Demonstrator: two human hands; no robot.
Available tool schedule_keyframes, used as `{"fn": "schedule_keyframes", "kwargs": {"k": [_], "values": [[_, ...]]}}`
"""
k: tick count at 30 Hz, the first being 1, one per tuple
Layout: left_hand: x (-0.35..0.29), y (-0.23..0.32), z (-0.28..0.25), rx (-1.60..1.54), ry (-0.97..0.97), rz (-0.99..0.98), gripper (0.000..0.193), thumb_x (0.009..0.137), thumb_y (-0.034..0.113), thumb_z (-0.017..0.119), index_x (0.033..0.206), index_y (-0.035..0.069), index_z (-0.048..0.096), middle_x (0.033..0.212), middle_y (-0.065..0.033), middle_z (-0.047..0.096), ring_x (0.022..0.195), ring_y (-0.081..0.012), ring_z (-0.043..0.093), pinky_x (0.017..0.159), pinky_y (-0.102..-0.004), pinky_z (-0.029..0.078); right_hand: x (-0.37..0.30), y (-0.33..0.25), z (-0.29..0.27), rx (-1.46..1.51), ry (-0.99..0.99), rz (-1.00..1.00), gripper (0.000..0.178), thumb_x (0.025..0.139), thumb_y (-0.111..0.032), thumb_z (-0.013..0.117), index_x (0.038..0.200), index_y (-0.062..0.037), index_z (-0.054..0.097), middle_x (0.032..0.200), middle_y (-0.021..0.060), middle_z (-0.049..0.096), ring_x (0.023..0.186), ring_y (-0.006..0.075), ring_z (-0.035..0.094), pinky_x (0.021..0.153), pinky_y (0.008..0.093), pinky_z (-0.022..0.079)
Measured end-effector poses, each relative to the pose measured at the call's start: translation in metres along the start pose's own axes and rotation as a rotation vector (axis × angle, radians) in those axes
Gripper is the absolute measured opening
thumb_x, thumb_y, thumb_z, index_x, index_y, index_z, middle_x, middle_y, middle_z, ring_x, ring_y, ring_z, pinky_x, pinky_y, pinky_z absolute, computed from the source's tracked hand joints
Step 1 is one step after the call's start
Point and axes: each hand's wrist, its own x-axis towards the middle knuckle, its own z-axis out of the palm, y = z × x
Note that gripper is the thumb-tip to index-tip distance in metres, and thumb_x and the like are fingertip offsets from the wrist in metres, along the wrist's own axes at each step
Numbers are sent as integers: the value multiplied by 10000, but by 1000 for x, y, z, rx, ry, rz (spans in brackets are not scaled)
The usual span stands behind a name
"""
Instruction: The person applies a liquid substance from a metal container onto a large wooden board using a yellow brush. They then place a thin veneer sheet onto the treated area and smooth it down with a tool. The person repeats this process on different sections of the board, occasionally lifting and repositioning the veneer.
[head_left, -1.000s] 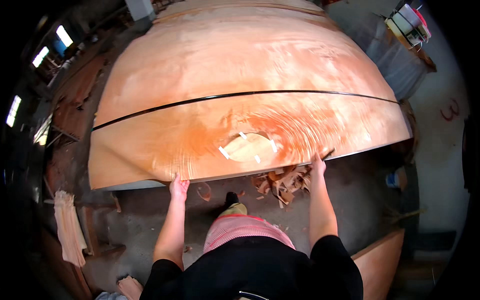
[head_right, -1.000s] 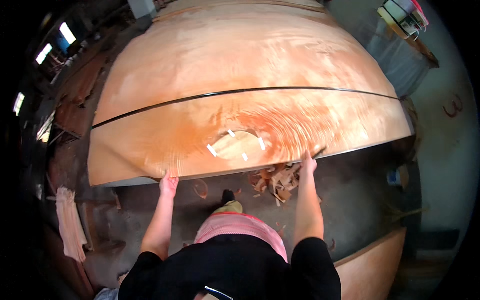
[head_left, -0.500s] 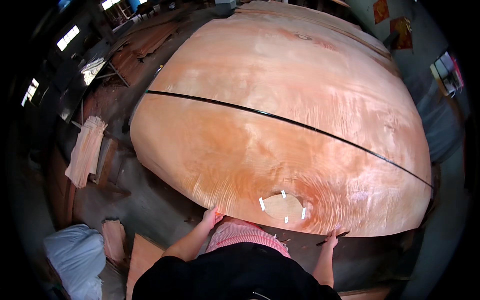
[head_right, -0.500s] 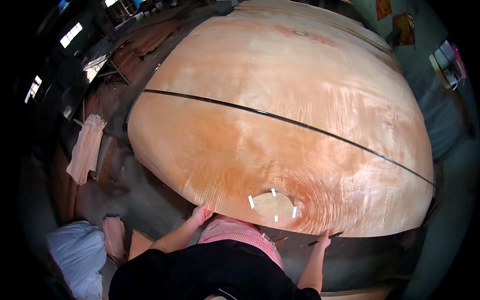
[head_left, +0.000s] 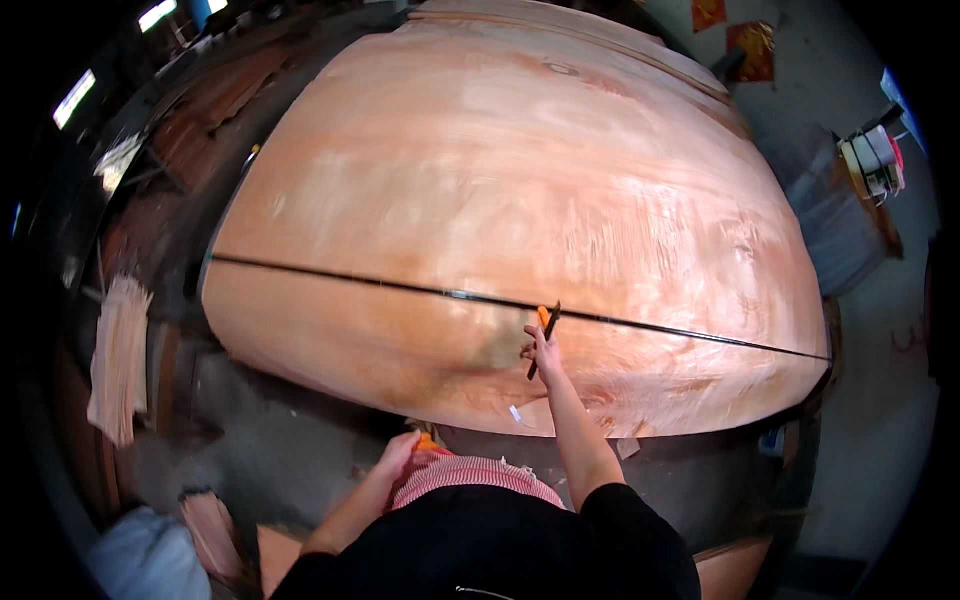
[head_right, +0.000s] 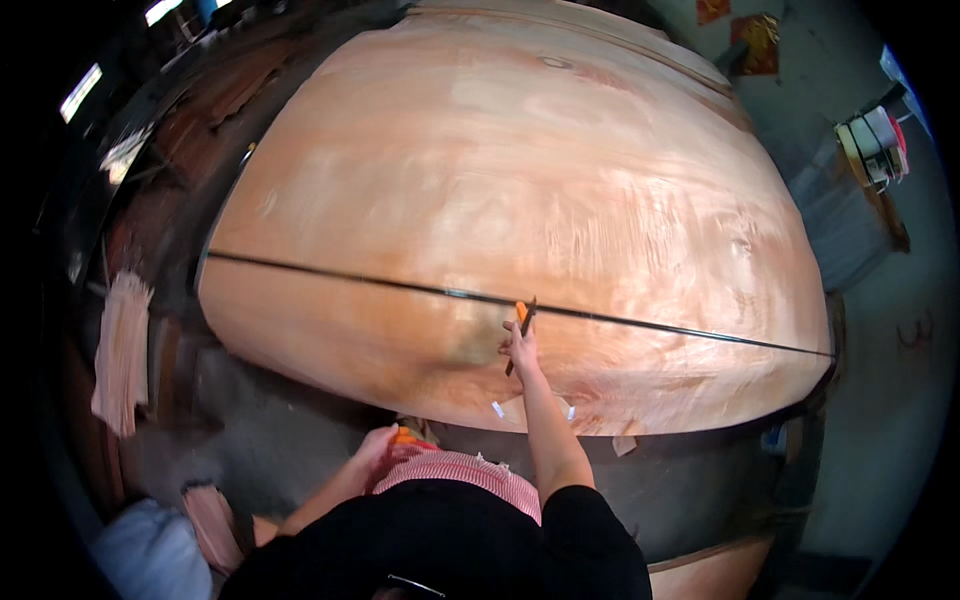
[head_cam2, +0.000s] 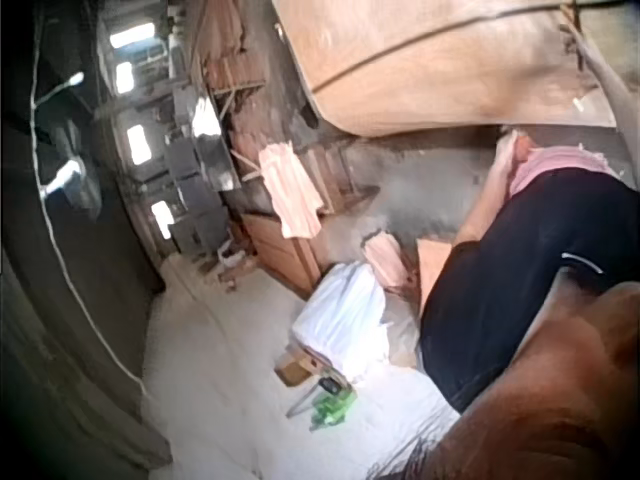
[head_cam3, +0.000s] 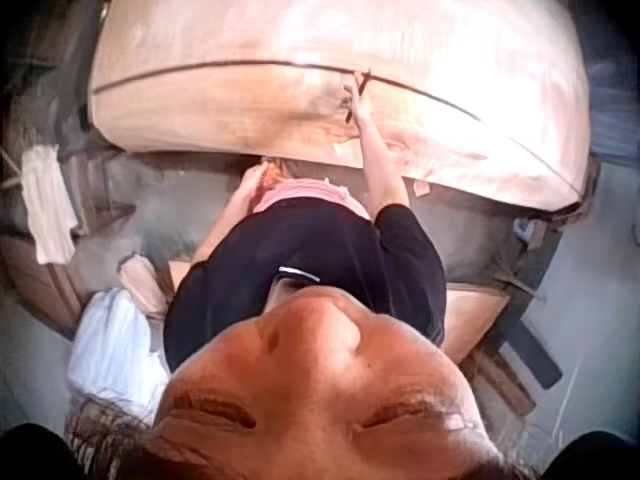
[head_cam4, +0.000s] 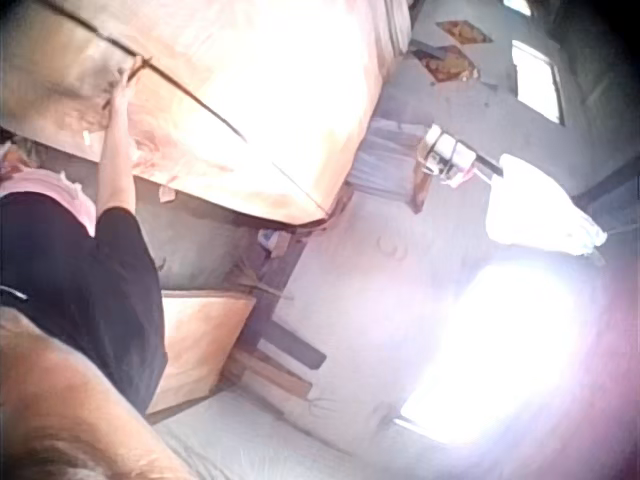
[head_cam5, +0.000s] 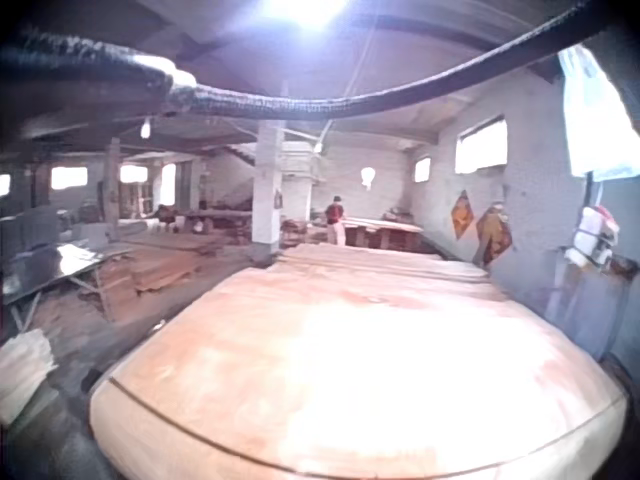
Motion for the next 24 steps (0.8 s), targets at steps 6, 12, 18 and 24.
{"fn": "schedule_keyframes", "kwargs": {"k": [6, 12, 18, 24], "values": [[20, 105, -73, 127, 63, 32, 266, 867, 235, 404, 992, 20, 496, 843, -123, 597, 661, -165, 587, 564, -240, 466, 34, -19, 61, -163, 361, -60, 221, 853, -266, 430, 951, -71, 459, 633, 74, 533, 376, 114, 434, 328, 258, 359], [23, 221, -127, 402, 165, 270, 231, 858, 172, 430, 987, 6, 524, 839, -94, 602, 620, -87, 550, 538, -179, 426, 50, -23, 86, -371, 517, -205, 216, 848, -231, 452, 859, -21, 498, 636, 63, 536, 545, 121, 503, 497, 254, 402], [17, 330, -108, 1163, 427, 1095, 348, 746, 118, 557, 1058, -11, 475, 1028, -155, 505, 827, -223, 521, 701, -282, 419, 61, -39, 128, -426, 471, -277, 228, 853, -237, 441, 932, -28, 488, 704, 93, 537, 627, 174, 516, 556, 321, 426], [7, 410, -122, 1666, 646, 1032, 770, 597, 254, 676, 1225, 18, 297, 1267, -174, 270, 1170, -312, 265, 964, -462, 188, 95, -34, 163, -182, 369, -159, 158, 851, -189, 456, 883, -42, 504, 765, 15, 484, 668, 93, 431, 605, 217, 377]]}}
